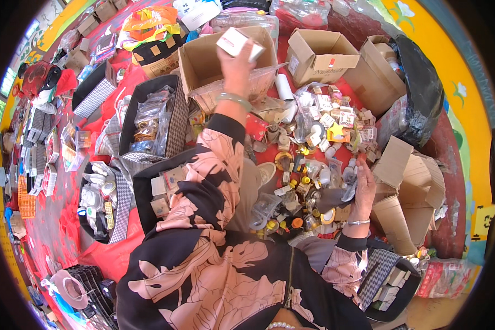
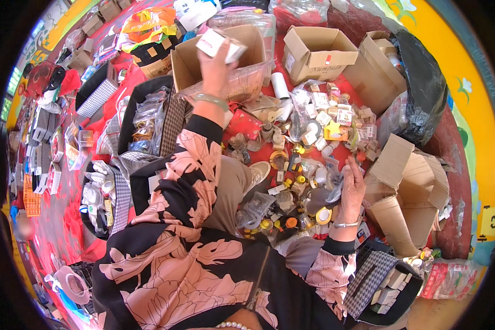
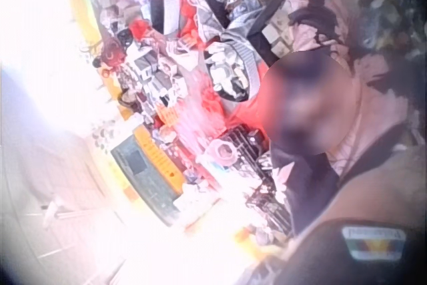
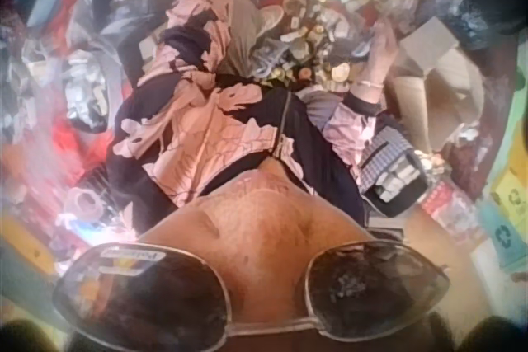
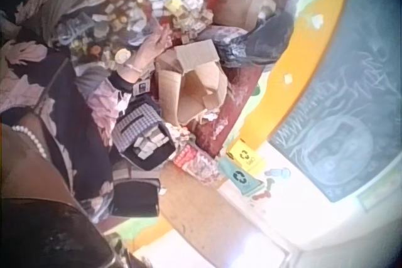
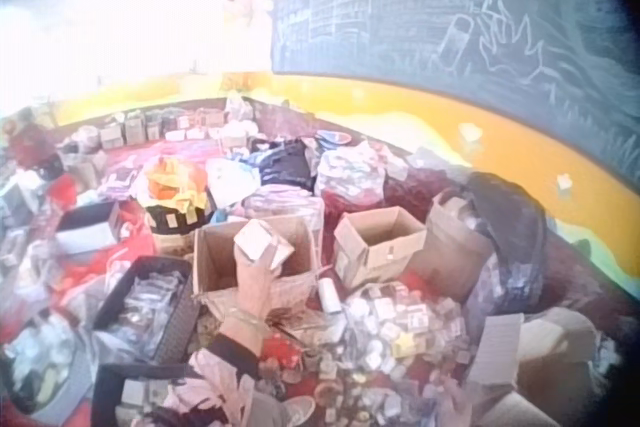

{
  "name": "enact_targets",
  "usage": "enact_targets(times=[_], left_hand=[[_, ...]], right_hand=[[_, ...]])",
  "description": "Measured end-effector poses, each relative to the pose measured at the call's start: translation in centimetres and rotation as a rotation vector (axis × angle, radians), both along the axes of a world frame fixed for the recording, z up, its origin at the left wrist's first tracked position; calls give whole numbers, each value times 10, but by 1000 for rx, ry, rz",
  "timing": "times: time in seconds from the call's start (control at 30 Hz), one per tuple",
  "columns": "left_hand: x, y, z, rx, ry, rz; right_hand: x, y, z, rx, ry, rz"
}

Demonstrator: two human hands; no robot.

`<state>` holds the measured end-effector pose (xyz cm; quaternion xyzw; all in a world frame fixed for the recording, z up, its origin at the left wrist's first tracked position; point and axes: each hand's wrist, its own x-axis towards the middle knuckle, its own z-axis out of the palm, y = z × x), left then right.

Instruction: The person sits on the floor and sorts through various items, including small boxes, bottles, and plastic-wrapped goods. They pick up items, wipe them with a cloth, and place them into different containers or boxes.

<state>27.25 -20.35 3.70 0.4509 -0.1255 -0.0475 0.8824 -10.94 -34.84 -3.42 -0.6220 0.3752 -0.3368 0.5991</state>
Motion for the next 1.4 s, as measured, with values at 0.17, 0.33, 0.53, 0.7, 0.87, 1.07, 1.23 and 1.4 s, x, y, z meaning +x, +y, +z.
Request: enact_targets(times=[0.17, 0.33, 0.53, 0.7, 0.87, 1.07, 1.23, 1.4], left_hand=[[39, 10, -40, 1024, -182, 223], [-9, 44, -97, 963, -335, 26], [-68, 50, -99, 1244, -313, -67], [-74, 49, -129, 1196, -526, -43], [-38, 48, -114, 819, -130, -171], [51, 66, -74, 1147, -1089, 327], [96, 44, -75, 1115, -674, 5], [77, 45, -56, -56, 460, -154]], right_hand=[[-12, -9, -6, -51, 111, -15], [-3, -8, -17, -113, 184, 15], [-6, -8, -19, -130, 269, 37], [-3, -6, -25, -114, 262, 22], [1, -5, -23, -96, 277, 37], [-7, -10, -24, -220, 373, -17], [-16, -20, -28, -130, 269, -103], [-27, -17, -2, -2, 130, -177]])
